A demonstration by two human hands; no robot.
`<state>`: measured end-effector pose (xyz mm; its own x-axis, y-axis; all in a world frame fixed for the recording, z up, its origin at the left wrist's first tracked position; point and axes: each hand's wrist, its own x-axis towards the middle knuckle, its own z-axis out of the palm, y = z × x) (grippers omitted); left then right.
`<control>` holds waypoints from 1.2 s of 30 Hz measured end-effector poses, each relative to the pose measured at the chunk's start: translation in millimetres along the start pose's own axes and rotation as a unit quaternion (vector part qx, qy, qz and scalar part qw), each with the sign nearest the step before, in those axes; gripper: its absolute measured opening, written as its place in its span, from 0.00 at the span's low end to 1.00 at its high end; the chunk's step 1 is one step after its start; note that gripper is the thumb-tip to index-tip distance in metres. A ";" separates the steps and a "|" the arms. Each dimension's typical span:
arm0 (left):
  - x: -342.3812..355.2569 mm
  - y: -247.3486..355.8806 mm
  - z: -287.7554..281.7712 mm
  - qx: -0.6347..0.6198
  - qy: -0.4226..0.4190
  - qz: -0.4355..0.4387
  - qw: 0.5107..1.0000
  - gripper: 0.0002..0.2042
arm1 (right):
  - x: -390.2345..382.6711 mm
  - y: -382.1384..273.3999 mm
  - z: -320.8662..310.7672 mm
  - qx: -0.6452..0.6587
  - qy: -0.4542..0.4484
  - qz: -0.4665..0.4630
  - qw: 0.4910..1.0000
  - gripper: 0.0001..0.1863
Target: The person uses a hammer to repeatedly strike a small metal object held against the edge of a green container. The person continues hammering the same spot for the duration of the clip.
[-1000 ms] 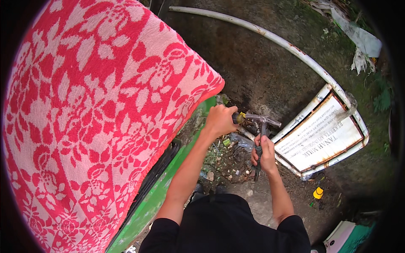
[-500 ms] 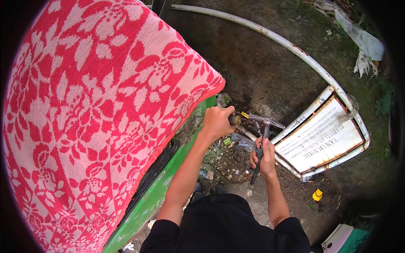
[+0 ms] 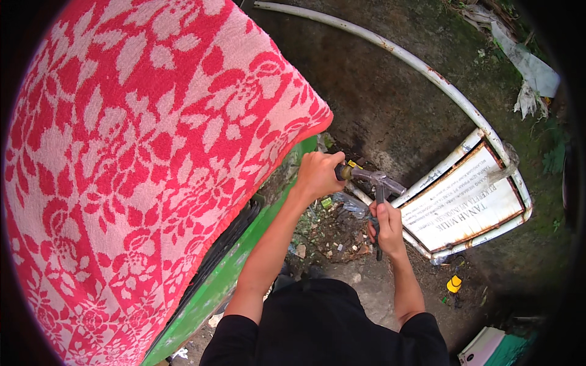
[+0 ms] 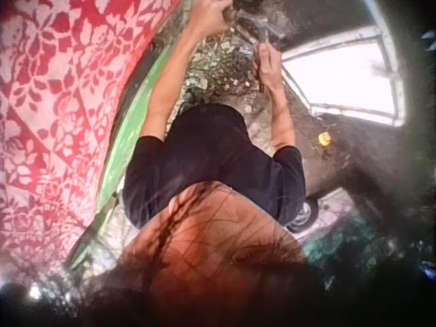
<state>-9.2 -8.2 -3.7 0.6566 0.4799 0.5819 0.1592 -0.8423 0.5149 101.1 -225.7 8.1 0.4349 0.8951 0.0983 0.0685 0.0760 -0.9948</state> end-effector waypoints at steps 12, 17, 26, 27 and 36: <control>-2.0 -2.3 -2.0 -0.016 0.019 0.006 1.000 0.12 | 4.2 7.3 -2.0 0.079 -0.010 -0.059 0.995 0.25; -1.8 -6.4 -3.6 -0.042 0.035 -0.004 0.999 0.11 | 6.2 -1.8 4.5 -0.041 -0.043 0.027 0.998 0.26; -5.0 -4.3 -6.5 -0.048 0.037 -0.002 0.998 0.11 | 1.6 -6.8 10.7 -0.023 -0.014 -0.008 1.000 0.27; -5.7 -4.3 -5.8 -0.046 0.038 0.005 0.998 0.11 | 2.8 -5.4 7.2 -0.020 -0.003 -0.016 1.000 0.27; -9.6 -5.7 -3.9 -0.051 0.041 0.014 0.998 0.11 | -1.5 0.9 10.9 -0.050 -0.017 -0.005 0.999 0.24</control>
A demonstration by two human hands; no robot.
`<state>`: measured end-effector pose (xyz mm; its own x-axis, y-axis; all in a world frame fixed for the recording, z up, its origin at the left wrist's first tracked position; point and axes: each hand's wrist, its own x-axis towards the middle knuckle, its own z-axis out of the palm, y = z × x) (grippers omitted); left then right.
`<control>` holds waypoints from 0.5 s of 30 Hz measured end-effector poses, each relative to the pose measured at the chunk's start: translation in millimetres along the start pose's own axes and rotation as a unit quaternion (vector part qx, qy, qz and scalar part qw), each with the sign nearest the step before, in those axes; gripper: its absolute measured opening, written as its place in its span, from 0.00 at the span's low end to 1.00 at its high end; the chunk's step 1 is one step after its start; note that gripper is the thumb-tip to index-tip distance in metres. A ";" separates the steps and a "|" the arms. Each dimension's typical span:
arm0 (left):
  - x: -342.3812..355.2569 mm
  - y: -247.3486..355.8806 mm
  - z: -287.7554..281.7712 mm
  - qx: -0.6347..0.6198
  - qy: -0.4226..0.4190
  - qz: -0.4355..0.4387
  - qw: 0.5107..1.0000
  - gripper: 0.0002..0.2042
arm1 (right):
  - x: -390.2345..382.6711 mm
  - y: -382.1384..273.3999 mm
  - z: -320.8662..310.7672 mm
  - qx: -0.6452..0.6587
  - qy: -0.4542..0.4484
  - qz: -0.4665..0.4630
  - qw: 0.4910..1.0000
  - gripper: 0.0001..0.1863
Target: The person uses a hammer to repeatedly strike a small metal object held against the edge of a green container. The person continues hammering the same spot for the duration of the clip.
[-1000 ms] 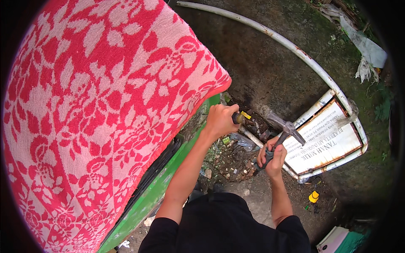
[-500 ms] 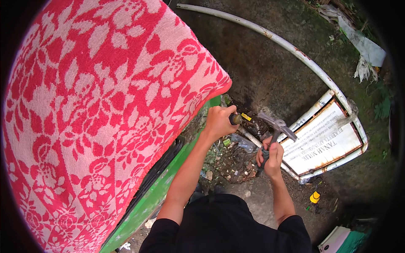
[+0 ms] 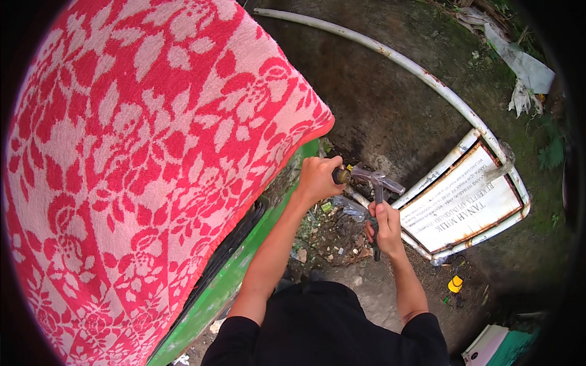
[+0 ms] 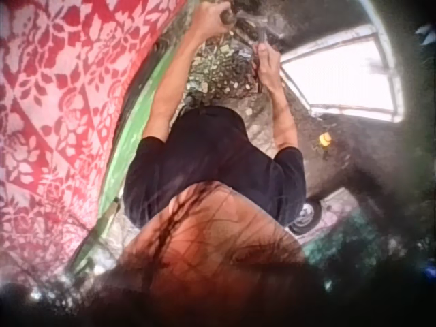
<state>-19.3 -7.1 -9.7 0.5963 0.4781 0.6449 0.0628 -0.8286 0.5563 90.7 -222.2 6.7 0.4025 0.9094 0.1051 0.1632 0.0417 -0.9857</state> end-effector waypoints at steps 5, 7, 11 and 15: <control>3.1 1.4 0.4 -0.007 0.018 0.005 1.000 0.10 | -6.8 4.9 -0.5 0.107 0.022 -0.026 0.994 0.25; 1.2 -0.4 0.7 -0.009 0.012 0.009 1.000 0.10 | -6.9 3.8 0.7 0.111 0.019 -0.026 0.993 0.25; -1.3 -2.3 1.3 -0.013 0.020 0.017 1.000 0.11 | -8.6 -0.9 8.2 0.119 0.026 -0.024 0.992 0.26; -8.0 -5.0 -2.2 -0.034 0.021 0.021 0.999 0.12 | -7.7 -9.1 7.3 0.101 0.023 -0.023 0.994 0.26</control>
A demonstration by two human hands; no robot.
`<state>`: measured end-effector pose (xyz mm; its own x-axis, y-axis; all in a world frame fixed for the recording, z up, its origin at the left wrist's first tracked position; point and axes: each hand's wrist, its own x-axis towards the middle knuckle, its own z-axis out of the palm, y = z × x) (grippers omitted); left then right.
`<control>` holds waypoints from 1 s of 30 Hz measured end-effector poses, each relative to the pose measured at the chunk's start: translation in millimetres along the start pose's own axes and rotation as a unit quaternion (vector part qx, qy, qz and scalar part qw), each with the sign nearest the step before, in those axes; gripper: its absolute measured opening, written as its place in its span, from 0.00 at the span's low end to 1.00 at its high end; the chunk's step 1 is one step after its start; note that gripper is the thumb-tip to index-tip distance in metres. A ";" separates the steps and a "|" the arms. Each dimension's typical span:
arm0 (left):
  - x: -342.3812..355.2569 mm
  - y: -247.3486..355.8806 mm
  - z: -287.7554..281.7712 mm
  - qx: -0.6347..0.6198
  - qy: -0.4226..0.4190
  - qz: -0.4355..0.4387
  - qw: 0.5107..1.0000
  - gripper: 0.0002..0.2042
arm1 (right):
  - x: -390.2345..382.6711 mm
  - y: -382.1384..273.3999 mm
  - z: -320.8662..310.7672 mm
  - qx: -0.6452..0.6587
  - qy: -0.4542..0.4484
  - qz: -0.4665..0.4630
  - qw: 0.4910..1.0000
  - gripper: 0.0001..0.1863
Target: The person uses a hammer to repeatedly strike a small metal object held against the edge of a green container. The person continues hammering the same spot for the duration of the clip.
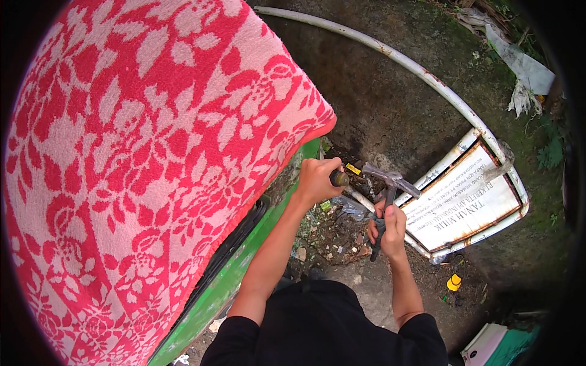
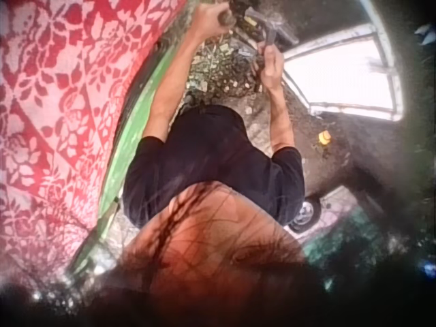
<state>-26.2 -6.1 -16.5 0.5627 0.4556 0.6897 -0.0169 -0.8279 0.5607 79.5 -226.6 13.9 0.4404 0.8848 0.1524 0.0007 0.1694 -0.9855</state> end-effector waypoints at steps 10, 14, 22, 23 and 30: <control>-8.6 2.8 -9.7 -0.057 0.042 0.032 0.997 0.14 | -31.0 25.8 19.6 -0.124 0.003 -0.127 0.984 0.22; -18.1 -4.2 -7.3 -0.045 0.022 0.041 0.998 0.15 | -29.7 28.8 21.7 -0.240 -0.036 -0.112 0.964 0.16; -28.8 0.9 1.8 0.021 -0.055 0.142 0.988 0.16 | -51.1 30.9 37.0 -0.188 0.053 -0.049 0.979 0.21; -30.4 1.3 3.4 0.019 -0.057 0.149 0.987 0.16 | -53.1 30.5 38.4 -0.184 0.055 -0.037 0.981 0.22; -40.9 -0.8 -9.2 0.002 -0.106 0.183 0.977 0.17 | -65.1 36.0 47.7 -0.158 0.081 -0.019 0.984 0.22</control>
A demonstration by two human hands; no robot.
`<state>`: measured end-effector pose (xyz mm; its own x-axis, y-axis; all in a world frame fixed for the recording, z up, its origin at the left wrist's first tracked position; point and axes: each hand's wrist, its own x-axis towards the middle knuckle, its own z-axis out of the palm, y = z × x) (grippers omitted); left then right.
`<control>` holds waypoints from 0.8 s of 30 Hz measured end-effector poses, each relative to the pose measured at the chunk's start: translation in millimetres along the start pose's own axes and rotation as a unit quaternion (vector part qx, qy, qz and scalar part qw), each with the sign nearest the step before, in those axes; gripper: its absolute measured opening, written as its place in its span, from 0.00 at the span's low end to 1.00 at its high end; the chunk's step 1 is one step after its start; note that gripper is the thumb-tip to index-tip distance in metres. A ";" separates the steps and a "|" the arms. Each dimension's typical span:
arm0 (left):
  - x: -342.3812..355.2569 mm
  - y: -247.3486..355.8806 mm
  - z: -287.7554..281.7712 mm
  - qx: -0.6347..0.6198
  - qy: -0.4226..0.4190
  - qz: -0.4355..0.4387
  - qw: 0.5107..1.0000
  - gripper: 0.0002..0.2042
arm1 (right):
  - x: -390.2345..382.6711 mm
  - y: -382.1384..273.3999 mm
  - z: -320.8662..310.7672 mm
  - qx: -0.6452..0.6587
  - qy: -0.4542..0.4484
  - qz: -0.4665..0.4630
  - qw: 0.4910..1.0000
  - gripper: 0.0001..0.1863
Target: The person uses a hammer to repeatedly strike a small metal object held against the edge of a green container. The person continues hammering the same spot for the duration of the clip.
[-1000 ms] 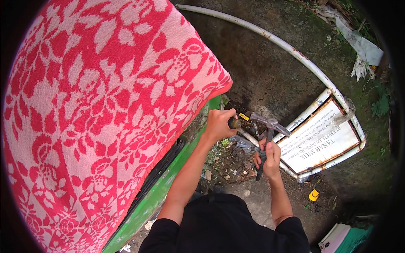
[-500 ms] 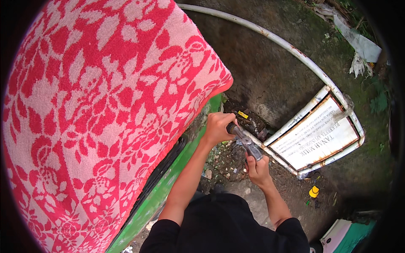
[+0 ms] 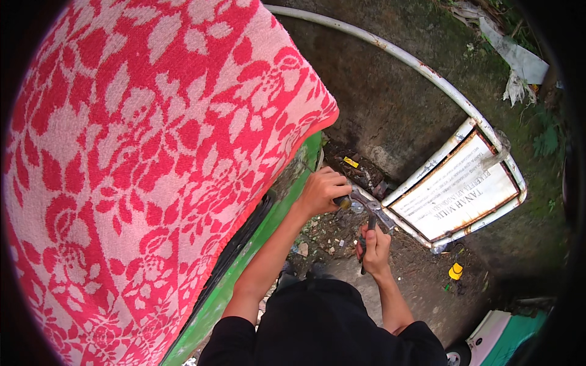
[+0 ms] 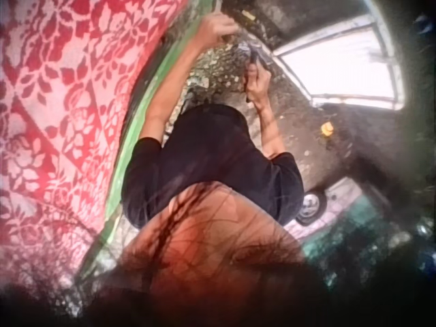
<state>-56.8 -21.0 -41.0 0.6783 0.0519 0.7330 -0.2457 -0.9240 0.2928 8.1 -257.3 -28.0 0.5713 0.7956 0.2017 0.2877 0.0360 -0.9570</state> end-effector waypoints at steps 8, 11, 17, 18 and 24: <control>-16.2 25.0 -10.7 0.003 0.061 -0.027 0.998 0.12 | -8.4 0.2 2.8 0.030 0.010 0.005 0.999 0.24; -33.5 21.6 -11.0 0.024 0.068 -0.046 0.996 0.09 | -10.5 0.2 2.4 0.032 0.005 0.007 0.999 0.24; -42.8 15.2 -10.8 0.005 0.080 -0.038 0.996 0.14 | -17.7 5.1 4.6 0.041 -0.013 0.032 0.999 0.24; -41.8 15.4 -12.4 0.001 0.088 -0.039 0.995 0.14 | -18.7 5.0 5.1 0.033 -0.024 0.031 0.999 0.25; -46.5 20.6 -29.0 0.034 -0.010 -0.072 0.997 0.21 | -27.9 8.5 6.8 0.012 -0.066 0.029 0.997 0.25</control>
<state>-113.5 -31.5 -51.2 0.7174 0.1789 0.6733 -0.0982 -0.9309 0.3519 -10.6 -275.1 -43.1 0.4798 0.8694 0.1180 0.2374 0.0008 -0.9714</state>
